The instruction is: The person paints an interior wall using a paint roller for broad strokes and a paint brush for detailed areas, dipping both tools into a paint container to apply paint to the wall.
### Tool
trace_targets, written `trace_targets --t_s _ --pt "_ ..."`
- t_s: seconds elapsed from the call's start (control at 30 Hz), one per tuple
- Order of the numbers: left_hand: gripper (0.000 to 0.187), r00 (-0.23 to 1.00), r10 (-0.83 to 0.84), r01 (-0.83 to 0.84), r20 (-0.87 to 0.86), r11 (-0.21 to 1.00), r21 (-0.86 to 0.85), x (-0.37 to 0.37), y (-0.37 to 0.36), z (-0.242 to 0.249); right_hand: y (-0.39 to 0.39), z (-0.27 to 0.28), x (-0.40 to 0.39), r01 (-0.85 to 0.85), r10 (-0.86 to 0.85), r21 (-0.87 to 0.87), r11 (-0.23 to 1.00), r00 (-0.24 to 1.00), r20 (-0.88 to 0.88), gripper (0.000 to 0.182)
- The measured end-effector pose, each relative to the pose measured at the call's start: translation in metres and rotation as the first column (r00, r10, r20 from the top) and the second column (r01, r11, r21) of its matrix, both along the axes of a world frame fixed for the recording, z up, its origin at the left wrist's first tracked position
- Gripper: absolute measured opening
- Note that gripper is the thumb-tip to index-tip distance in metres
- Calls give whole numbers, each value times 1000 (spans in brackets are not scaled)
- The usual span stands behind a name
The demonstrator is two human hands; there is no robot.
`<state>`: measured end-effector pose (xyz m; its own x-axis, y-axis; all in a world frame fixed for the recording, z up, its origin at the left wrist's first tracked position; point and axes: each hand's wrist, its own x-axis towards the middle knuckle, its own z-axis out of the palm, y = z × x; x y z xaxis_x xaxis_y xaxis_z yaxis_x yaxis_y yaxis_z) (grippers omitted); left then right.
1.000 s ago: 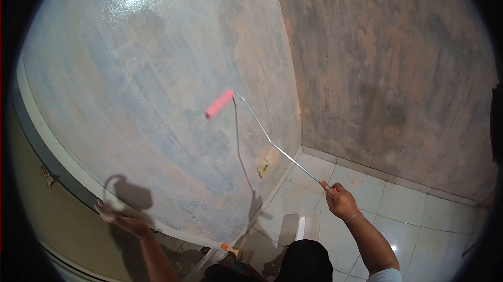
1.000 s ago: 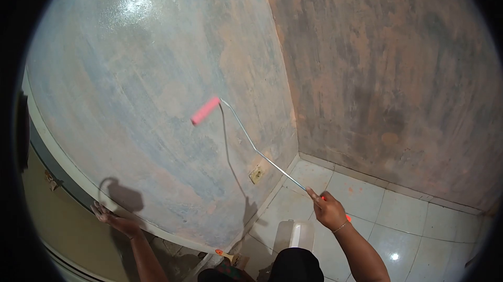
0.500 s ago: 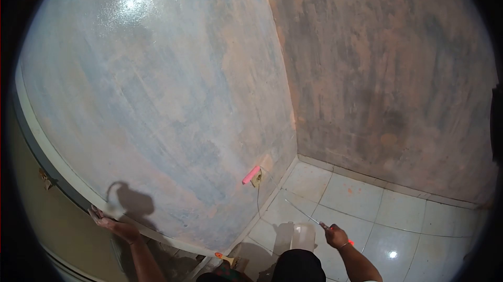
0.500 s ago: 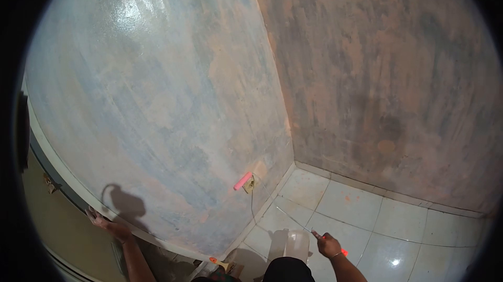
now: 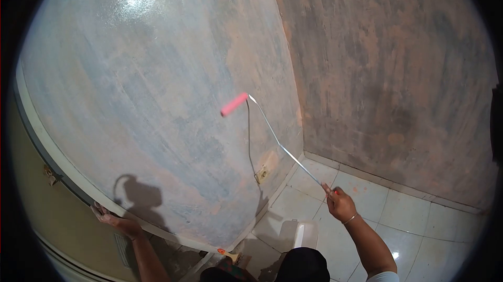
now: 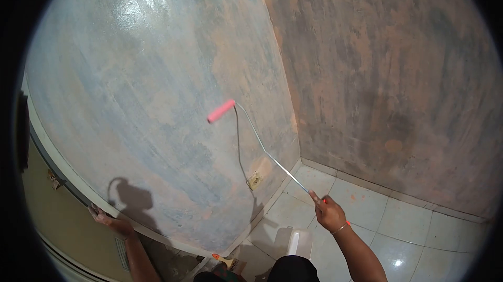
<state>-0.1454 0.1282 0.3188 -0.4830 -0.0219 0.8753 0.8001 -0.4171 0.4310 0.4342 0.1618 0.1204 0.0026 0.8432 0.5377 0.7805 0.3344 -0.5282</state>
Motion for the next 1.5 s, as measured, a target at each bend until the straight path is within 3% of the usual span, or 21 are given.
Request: trace_targets --t_s 0.07,0.2,0.37,0.6,0.7,0.8,0.93,1.03,1.1,1.23,1.27,1.3,1.4,1.43,1.47,1.5 --pt "67 1000 18 -18 -13 1000 8 -4 1 -2 -13 -44 10 1 7 -77 997 994 105 53" --pt "60 996 44 -38 -77 996 86 -4 3 -3 -37 -113 26 17 10 -205 979 991 132 53" --pt "62 999 40 -39 -20 999 37 -5 0 -2 -45 -147 41 75 -18 -271 960 978 208 53" --pt "63 999 -9 7 34 997 71 7 3 2 -26 -112 27 66 -40 -167 984 987 155 46" --pt "61 992 123 -123 -32 992 0 -2 -1 -1 4 -49 -16 26 -26 4 1000 1000 8 54" --pt "61 992 86 -82 -96 996 40 -10 2 -4 23 -3 -38 -15 23 82 997 995 -94 56" --pt "61 992 101 -100 -76 995 23 -21 3 -5 13 -46 -34 -30 33 26 999 995 -93 54" --pt "56 994 47 -45 -94 999 31 -19 6 -10 -30 -103 -13 -3 1 -114 994 1000 -17 51" --pt "60 994 -93 100 -54 985 138 2 8 0 -56 -121 -2 20 -9 -202 979 998 55 47" --pt "66 991 -130 131 -34 991 25 -8 1 0 -100 -119 24 66 -2 -308 949 979 203 45" --pt "67 998 -57 58 -32 997 41 0 4 3 -113 -112 31 103 -24 -348 932 975 223 41" --pt "69 999 16 -15 -37 999 50 3 1 3 -126 -117 46 113 -18 -372 921 968 249 50" --pt "69 986 105 -104 -127 994 12 -33 -1 -8 -165 -82 84 149 17 -355 923 905 425 54" --pt "64 996 -86 84 15 991 108 -12 0 0 -176 -46 87 193 24 -394 899 874 485 54" --pt "64 995 -100 98 21 991 86 -28 -2 -4 -186 -19 93 211 35 -402 891 851 523 52" --pt "61 985 -104 115 -140 991 73 -55 -4 -11 -193 8 97 198 21 -394 897 873 487 48"
